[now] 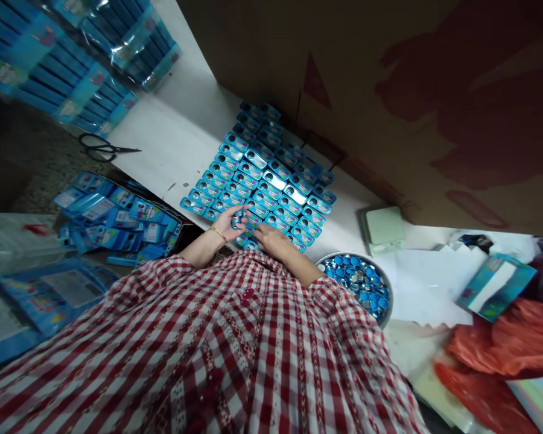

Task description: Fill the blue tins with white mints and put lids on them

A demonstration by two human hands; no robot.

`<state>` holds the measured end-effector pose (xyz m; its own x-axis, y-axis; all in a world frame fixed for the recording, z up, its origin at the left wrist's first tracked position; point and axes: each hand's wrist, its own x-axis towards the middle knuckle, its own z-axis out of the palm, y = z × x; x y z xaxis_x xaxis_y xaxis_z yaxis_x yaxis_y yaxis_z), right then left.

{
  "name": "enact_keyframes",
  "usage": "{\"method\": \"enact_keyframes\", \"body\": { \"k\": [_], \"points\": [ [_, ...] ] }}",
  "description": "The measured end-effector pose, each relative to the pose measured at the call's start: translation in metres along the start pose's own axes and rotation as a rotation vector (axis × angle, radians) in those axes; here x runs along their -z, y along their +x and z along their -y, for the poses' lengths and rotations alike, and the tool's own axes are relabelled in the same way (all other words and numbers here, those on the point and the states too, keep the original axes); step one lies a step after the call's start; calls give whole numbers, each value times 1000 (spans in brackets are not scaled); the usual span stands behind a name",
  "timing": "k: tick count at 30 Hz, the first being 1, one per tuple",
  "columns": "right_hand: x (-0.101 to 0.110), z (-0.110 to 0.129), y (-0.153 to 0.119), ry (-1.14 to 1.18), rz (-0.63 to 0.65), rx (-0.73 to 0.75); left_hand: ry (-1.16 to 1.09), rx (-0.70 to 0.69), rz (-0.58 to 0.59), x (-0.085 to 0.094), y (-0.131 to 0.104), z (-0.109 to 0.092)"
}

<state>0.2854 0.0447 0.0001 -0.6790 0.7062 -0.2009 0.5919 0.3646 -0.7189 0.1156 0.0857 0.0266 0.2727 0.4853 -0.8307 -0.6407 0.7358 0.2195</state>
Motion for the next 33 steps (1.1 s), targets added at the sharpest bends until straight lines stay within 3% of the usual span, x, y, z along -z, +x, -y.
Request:
{"method": "enact_keyframes", "body": {
  "k": [5,8,11,14,17,19,22,25,30,33],
  "points": [
    [13,-20,-20,962,-385,-338,-17,-13,-10,6,1,0],
    [32,-36,-34,1251,-587,-540,-10,-1,-22,5,0,2],
    [65,-62,-40,1039,-733,-652,-3,19,-11,0,0,5],
    [106,-91,-31,517,-759,-736,3,32,16,-9,1,7],
    [139,-108,-8,-57,-558,-872,15,43,47,-19,3,8],
    [153,-113,10,-252,-369,-969,26,52,56,-27,5,9],
    [163,-119,31,-261,-116,-1076,43,59,74,-37,7,10],
    [168,-126,40,-243,26,-1130,69,67,103,-46,11,11],
    [170,-114,32,-326,15,-1106,139,91,139,-56,19,12],
    [154,-83,19,-366,-200,-937,198,87,136,-59,25,12]
  ]
}}
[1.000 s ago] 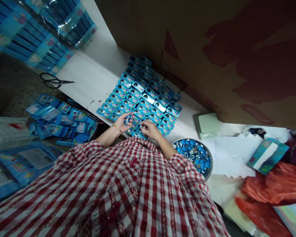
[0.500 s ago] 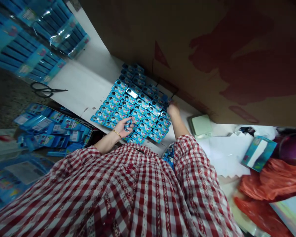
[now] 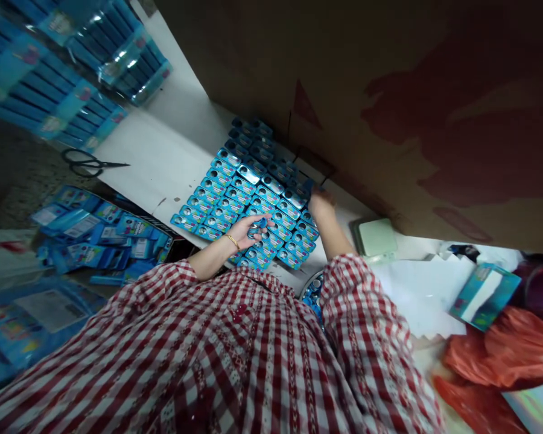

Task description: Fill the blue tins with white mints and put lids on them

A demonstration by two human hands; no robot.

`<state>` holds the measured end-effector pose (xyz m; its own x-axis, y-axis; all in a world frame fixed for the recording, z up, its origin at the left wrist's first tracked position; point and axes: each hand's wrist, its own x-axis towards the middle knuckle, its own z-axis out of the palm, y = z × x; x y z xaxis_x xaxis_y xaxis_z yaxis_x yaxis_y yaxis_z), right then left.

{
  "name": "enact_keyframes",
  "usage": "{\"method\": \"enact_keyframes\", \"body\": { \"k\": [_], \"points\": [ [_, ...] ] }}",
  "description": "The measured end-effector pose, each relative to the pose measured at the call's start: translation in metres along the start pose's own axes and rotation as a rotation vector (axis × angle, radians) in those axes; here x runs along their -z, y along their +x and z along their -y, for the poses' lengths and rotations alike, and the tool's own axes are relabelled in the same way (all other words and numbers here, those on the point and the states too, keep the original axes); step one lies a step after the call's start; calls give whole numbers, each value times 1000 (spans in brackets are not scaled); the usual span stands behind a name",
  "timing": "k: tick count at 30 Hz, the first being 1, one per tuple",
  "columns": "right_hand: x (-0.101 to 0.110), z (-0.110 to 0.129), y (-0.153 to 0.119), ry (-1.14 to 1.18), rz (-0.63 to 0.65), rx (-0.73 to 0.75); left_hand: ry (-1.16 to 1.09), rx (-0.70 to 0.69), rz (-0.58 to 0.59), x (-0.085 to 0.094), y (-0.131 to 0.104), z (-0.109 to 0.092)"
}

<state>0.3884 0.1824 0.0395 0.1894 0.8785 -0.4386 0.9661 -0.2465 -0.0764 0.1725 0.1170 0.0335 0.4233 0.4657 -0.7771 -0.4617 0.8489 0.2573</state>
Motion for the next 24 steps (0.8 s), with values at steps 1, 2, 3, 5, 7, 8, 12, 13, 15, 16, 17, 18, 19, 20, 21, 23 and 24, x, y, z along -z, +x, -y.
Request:
{"method": "enact_keyframes", "body": {
  "k": [1,2,3,5,7,8,12,13,15,16,17,18,19,20,21,23,24],
  "points": [
    [-3,5,-14,87,-69,95,23,-5,-10,-1,2,0],
    [-8,11,-28,192,-102,220,44,-14,-23,-2,3,0],
    [-13,16,-40,289,-84,351,69,-23,-37,-4,4,2],
    [-25,26,-59,420,25,562,128,-43,-79,-8,5,6],
    [-37,31,-69,491,114,653,191,-66,-127,-13,4,11],
    [-42,31,-73,527,124,662,222,-80,-144,-15,4,15],
    [-59,22,-86,683,47,586,307,-138,-146,-18,7,30],
    [-63,18,-89,716,31,553,322,-135,-131,-18,8,34],
    [-70,9,-93,786,14,455,336,-102,-96,-16,11,39],
    [-72,4,-94,819,14,399,335,-77,-80,-15,11,41],
    [-73,-2,-92,841,13,337,328,-54,-67,-14,11,41],
    [-72,-8,-89,840,7,274,318,-38,-61,-14,11,41],
    [-69,-14,-84,808,-11,217,310,-34,-63,-13,9,40],
    [-65,-19,-78,745,-41,171,307,-43,-73,-13,8,39],
    [-59,-23,-70,650,-79,130,306,-61,-84,-13,6,37],
    [-45,-26,-55,398,-129,59,303,-112,-100,-12,3,33],
    [-37,-26,-48,273,-123,42,297,-133,-95,-11,1,32]
  ]
}}
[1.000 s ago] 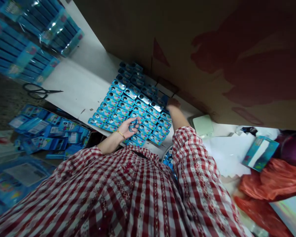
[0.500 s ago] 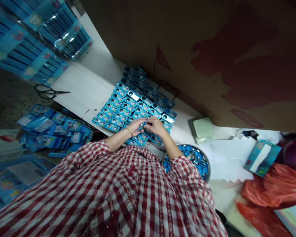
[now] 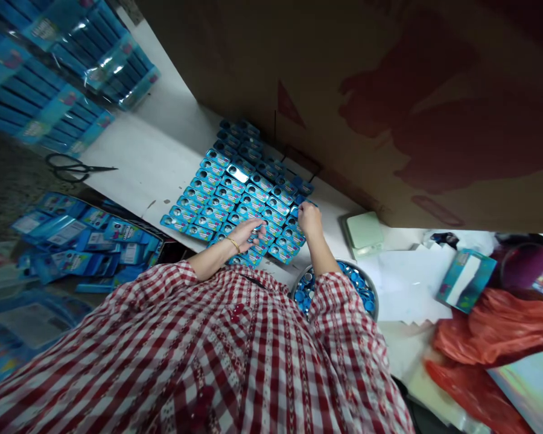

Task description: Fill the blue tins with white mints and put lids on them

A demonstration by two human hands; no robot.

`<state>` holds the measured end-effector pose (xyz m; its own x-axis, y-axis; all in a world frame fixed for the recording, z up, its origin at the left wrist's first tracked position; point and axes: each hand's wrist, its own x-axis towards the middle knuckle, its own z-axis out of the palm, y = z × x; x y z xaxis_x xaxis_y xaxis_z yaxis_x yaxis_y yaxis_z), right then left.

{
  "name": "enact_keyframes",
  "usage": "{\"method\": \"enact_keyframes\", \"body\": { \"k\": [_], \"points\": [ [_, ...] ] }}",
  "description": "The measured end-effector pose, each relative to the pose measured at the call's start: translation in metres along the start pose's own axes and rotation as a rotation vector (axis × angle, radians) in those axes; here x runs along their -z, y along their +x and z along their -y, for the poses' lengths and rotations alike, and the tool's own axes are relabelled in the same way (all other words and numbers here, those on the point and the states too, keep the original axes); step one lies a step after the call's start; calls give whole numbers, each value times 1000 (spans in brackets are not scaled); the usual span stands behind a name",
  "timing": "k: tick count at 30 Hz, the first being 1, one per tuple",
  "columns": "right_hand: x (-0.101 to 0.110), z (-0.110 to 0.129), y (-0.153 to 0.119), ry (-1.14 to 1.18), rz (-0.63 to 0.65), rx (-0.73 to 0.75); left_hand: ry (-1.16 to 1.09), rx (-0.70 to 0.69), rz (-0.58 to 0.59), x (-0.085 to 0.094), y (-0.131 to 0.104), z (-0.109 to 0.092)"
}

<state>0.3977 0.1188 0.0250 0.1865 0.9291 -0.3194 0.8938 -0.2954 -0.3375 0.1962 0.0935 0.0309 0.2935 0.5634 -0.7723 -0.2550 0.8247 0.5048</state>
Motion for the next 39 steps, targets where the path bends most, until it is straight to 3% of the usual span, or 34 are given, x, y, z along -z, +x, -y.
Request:
{"method": "enact_keyframes", "body": {
  "k": [3,8,15,19,22,24,26,29,32,36,39],
  "points": [
    [12,11,17,-260,128,-4,-32,-26,40,6,-2,-2],
    [14,24,35,-439,289,-13,-44,-22,38,14,-2,-2],
    [11,27,61,-473,390,-7,-150,47,189,11,-5,-12],
    [14,24,40,-367,247,-39,-139,13,211,14,-7,-16],
    [4,26,6,-23,79,105,-56,-19,177,15,-4,-9],
    [-10,31,-17,233,111,306,-13,-30,148,14,-1,-1],
    [-25,35,-36,391,185,407,1,-25,136,11,1,9],
    [-38,32,-50,534,211,305,-17,-3,170,9,1,20],
    [-31,18,-47,509,167,127,-50,12,176,11,-3,22],
    [-11,6,-25,63,41,-72,-72,10,152,17,-8,18],
    [-5,12,-3,-197,170,-119,-86,11,136,19,-11,15]
  ]
}}
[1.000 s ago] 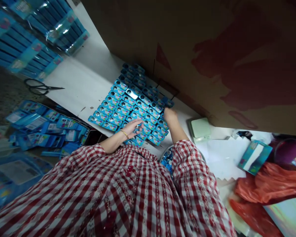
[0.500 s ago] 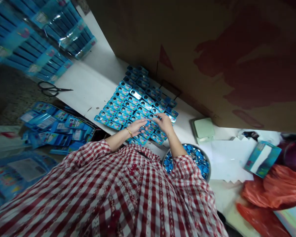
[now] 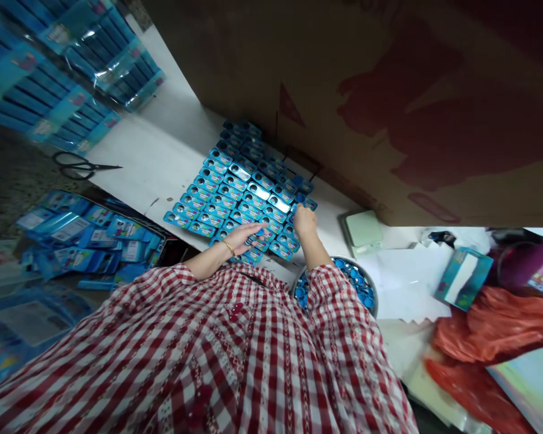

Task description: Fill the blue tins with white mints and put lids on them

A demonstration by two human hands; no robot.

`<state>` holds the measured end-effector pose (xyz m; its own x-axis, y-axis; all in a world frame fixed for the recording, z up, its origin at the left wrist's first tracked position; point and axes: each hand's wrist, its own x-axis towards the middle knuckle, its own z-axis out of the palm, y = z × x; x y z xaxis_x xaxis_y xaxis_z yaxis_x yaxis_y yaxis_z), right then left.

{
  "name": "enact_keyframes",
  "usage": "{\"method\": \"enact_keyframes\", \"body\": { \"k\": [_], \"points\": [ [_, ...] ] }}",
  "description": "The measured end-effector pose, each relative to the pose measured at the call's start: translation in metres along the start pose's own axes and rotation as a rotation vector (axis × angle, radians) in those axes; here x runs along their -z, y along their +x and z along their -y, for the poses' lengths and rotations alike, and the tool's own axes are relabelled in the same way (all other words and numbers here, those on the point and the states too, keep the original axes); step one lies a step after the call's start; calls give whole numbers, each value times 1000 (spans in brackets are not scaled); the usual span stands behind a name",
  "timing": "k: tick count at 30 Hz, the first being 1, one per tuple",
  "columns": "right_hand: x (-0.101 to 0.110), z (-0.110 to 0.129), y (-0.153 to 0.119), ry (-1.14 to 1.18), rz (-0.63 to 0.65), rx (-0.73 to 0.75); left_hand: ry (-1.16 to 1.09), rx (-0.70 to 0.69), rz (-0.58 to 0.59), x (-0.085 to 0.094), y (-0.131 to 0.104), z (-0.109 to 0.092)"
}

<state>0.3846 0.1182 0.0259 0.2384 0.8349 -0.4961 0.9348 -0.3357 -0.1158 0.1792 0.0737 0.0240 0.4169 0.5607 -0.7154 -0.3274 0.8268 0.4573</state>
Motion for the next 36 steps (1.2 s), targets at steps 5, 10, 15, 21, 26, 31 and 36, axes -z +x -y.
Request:
{"method": "enact_keyframes", "body": {
  "k": [5,10,15,21,26,31,36],
  "points": [
    [5,10,26,-116,161,-13,-49,12,7,0,-3,-4],
    [6,8,10,-77,51,51,26,-7,-83,-2,-3,-9],
    [-18,25,-38,407,7,466,118,-29,-134,-7,5,2],
    [-39,8,-46,718,128,367,-63,114,-54,-5,4,13],
    [-22,-18,-28,299,-58,108,-239,181,-46,2,-4,1],
    [-17,3,-21,-95,95,61,-281,159,-31,3,-13,-7],
    [-16,10,-8,-165,161,24,-273,115,-11,3,-15,-8]
  ]
}}
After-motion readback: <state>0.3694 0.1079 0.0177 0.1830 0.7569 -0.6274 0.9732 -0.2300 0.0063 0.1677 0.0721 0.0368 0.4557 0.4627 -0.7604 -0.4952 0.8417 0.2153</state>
